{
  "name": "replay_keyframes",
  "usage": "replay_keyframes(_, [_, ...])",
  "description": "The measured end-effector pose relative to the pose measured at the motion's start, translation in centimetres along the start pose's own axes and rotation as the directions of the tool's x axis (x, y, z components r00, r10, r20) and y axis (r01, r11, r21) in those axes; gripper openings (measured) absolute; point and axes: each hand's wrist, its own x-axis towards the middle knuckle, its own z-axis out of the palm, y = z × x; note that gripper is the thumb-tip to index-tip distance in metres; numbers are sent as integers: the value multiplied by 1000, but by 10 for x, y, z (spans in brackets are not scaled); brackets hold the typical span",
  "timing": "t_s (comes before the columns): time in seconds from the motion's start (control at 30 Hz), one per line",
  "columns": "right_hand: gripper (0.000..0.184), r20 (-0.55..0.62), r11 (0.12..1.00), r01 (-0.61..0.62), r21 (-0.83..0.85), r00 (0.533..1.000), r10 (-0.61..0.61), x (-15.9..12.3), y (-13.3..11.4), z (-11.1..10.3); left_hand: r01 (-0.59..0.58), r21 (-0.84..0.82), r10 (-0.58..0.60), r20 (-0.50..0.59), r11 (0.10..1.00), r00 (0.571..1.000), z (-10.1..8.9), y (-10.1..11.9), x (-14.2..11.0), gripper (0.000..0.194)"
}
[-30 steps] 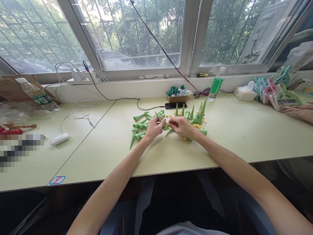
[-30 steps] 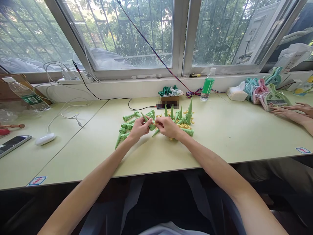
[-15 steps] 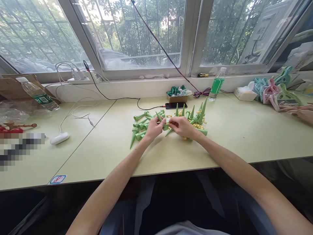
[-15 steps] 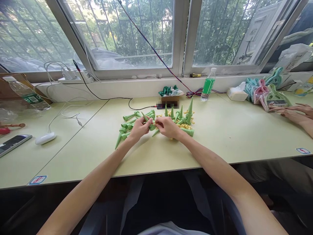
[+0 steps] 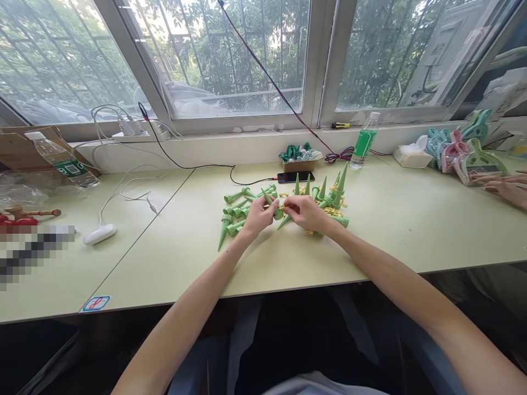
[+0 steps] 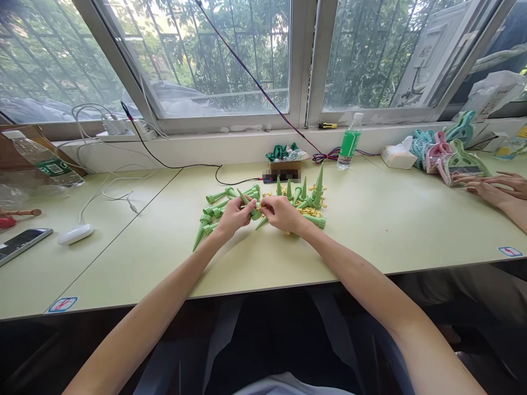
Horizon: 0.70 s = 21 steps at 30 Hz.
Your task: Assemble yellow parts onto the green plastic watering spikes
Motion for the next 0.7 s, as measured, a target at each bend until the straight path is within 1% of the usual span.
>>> replay_keyframes(0.3, [18, 3, 999, -27, 26, 1000, 27, 0, 1, 0, -18, 27, 18, 20, 999, 1000, 0, 2, -2, 31])
replay_keyframes(0.7, [16, 42, 997, -66, 37, 997, 65, 1, 1, -1, 0, -8, 1, 40, 1000, 999, 2, 3, -3, 32])
